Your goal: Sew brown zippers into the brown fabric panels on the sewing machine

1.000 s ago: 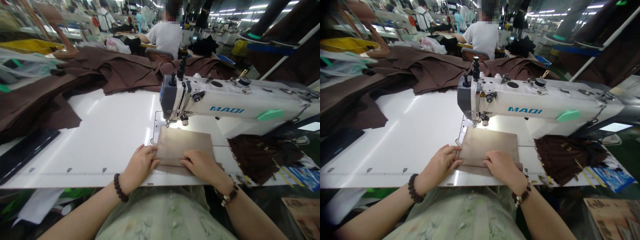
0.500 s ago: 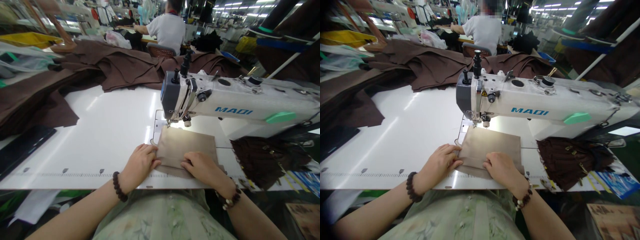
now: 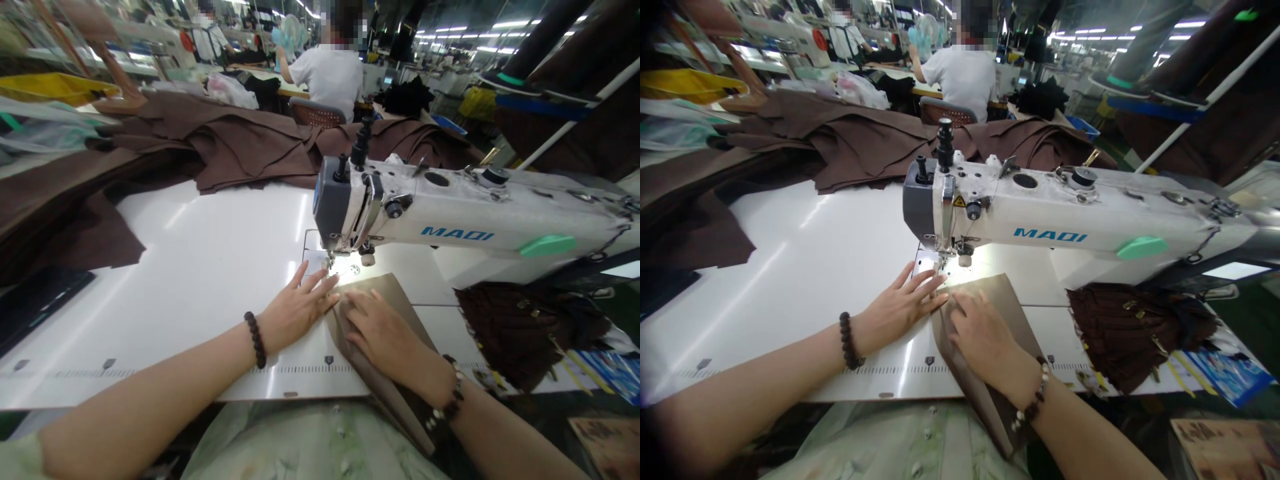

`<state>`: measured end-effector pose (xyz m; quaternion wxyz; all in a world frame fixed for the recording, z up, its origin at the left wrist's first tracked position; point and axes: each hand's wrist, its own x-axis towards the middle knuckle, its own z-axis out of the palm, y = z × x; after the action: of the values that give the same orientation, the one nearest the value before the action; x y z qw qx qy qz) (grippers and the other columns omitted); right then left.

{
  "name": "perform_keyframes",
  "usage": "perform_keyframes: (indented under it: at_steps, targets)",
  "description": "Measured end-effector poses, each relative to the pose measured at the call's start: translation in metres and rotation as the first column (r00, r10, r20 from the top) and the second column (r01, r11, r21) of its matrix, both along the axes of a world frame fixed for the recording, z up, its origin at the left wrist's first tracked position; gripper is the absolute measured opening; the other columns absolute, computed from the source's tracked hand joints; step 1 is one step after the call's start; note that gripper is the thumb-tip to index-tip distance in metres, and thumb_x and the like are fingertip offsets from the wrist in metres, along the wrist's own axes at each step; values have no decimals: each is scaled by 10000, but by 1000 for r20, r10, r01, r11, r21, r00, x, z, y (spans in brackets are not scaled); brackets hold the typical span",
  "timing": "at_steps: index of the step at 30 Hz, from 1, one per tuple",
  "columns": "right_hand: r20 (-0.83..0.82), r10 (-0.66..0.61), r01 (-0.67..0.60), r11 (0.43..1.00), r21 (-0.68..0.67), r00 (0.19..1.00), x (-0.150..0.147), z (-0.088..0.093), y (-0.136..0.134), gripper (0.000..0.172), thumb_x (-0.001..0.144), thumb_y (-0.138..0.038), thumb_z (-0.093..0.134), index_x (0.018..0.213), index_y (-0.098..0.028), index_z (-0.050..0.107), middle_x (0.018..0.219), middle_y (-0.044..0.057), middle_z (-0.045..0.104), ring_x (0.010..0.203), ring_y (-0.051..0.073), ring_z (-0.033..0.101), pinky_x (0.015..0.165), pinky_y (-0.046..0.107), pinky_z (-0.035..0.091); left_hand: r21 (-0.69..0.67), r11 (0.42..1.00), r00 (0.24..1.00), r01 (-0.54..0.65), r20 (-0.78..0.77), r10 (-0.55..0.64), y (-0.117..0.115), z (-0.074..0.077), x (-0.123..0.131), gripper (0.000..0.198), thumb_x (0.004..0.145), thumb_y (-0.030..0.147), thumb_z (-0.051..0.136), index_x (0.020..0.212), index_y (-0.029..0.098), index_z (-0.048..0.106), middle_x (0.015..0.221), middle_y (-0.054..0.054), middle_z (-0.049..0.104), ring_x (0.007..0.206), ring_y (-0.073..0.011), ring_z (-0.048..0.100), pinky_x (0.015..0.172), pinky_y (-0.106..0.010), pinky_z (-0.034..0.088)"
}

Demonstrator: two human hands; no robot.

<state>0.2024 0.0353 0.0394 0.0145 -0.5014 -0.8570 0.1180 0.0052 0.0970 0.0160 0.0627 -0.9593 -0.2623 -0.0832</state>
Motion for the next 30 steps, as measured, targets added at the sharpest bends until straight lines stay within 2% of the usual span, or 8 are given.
perform_keyframes:
  at_steps: [2,4,9,12,17,22,27,30]
  targets:
    - [-113,21,-22,1000,-3,993,2,-10,6,369,825,-165,479,1191,-125,496,1362,127,392,1282,221,332,1079,480,261,-25,1000,1000,17,-11,-18,1,-1,3,310,913,154,431,1214,140,505,1195,-102,538,1155,-274,435,1041,-540,231]
    - [-152,9,-13,1000,-25,988,4,-21,7,453,844,-169,429,1296,-135,404,1407,114,337,1318,203,277,1092,501,220,-55,998,1000,23,-16,-24,-4,-5,3,302,925,154,401,1204,104,502,1122,-98,571,1091,-244,474,1045,-489,255]
    - [-104,13,-18,998,-54,994,4,-30,4,473,896,-190,306,1370,-187,321,1447,50,270,1354,193,193,1096,520,181,-78,996,999,-39,-18,38,-16,-12,1,346,913,115,360,1235,30,454,1223,-145,505,1161,-262,415,1056,-451,242]
    - [-74,-15,12,999,-43,997,2,-28,12,480,904,-217,300,1384,-192,292,1452,32,254,1358,193,179,1097,518,179,-80,993,996,-84,-20,83,-7,-10,6,360,898,97,374,1244,33,447,1249,-149,484,1202,-286,373,1047,-460,251]
    - [-28,-138,138,990,-5,990,-7,-30,33,482,914,-258,289,1387,-168,286,1467,35,202,1353,228,185,1081,551,179,-148,981,992,-128,-34,125,21,-1,14,260,891,90,396,1089,35,555,1145,-149,535,1081,-244,475,1013,-393,318]
    - [-58,-185,188,981,45,981,-20,-34,44,487,918,-278,277,1391,-161,280,1469,53,193,1344,241,203,1074,553,181,-167,971,986,-169,-16,169,35,0,14,238,878,76,407,1048,51,571,1119,-138,552,1094,-243,472,1013,-413,319]
    - [-107,-199,205,978,47,974,-21,-36,45,493,914,-267,278,1393,-150,275,1467,72,200,1354,221,183,1086,535,163,-182,975,989,-129,42,139,29,3,9,237,878,68,410,1051,60,571,1121,-145,554,1104,-246,471,989,-425,351]
    - [-179,-149,154,988,18,973,-14,-35,45,490,919,-274,250,1387,-133,282,1461,99,211,1359,198,175,1088,520,167,-234,971,982,40,191,5,2,13,6,269,924,106,335,1037,72,576,1061,-127,585,1009,-219,524,919,-380,428]
